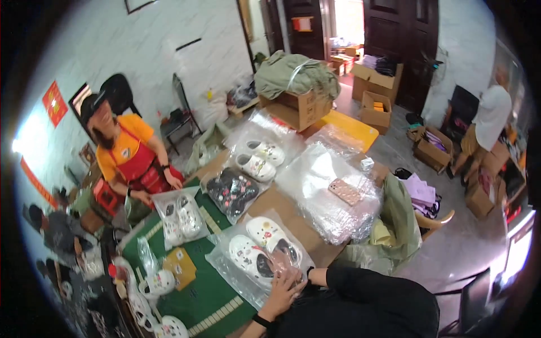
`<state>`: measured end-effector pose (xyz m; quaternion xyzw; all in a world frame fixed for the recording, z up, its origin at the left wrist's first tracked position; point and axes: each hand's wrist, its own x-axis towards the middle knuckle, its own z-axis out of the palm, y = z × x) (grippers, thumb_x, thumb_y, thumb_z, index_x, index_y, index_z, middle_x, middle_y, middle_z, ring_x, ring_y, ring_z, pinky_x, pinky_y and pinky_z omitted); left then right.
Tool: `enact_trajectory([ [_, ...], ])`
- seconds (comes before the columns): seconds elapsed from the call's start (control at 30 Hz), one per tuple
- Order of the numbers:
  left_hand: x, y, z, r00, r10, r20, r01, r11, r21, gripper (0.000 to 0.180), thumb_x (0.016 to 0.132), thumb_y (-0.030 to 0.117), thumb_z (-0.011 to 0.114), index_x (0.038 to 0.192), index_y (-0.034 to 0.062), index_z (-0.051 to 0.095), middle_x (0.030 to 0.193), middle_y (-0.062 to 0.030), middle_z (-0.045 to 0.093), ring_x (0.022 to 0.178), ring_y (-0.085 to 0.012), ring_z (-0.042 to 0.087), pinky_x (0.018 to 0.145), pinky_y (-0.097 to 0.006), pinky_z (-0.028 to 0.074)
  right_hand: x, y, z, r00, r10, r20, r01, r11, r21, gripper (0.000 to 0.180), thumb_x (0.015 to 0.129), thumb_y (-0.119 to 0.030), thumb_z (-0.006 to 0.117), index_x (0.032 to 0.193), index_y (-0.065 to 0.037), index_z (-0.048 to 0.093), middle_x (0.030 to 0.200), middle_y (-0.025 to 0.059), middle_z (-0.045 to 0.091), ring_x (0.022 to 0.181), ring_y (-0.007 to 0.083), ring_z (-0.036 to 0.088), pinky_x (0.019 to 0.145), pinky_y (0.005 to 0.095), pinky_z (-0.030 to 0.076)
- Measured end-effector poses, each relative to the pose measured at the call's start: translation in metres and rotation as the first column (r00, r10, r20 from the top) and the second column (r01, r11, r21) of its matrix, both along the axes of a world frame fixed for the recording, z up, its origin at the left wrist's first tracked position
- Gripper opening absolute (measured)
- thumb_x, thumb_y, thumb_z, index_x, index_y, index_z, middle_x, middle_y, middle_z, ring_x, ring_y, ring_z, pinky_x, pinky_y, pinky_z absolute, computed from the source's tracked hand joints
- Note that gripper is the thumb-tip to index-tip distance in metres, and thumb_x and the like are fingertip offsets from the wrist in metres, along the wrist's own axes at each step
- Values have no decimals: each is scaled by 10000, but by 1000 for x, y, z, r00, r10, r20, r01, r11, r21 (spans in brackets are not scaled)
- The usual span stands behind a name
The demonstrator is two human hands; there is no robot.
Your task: Packing various types of shoes and accessories into plastic bags.
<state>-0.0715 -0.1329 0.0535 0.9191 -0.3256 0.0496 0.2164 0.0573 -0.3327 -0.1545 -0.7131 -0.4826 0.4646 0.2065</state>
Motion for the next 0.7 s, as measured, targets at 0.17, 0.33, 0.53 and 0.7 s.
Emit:
enact_trajectory([
  [0.17,-8,10,-13,864,504,7,-504,864,-13,752,617,221,694,1303,196,385,1340,-272,272,1265,-437,198,962,-669,105,12,112,29,952,-243,186,214,963,164,370,861,-316,379,1128,-90,501,976,136,557,917,223,518,783,369,401],
  [0.33,-21,31,-62,666,578,-471,-739,599,-309,784,674,41,598,1333,-67,186,1323,-320,261,1241,-430,261,1029,-423,228,4,111,13,835,-425,349,306,887,346,375,832,-289,419,1134,-79,494,911,150,557,851,245,527,736,376,409],
  [0.53,-29,49,-71,547,637,-543,-740,671,42,627,745,21,449,1338,45,250,990,-313,535,912,-447,530,761,-453,436,12,115,14,693,-569,443,292,783,549,395,798,-257,467,1142,-65,486,833,166,556,773,271,538,680,385,420],
  [0.7,-36,55,-87,747,407,-526,-556,816,-159,616,747,32,452,1328,32,246,969,-284,555,840,-431,555,712,-458,440,7,38,-34,565,-663,491,228,698,679,420,769,-230,508,1149,-53,479,768,180,555,708,292,547,633,392,429],
])
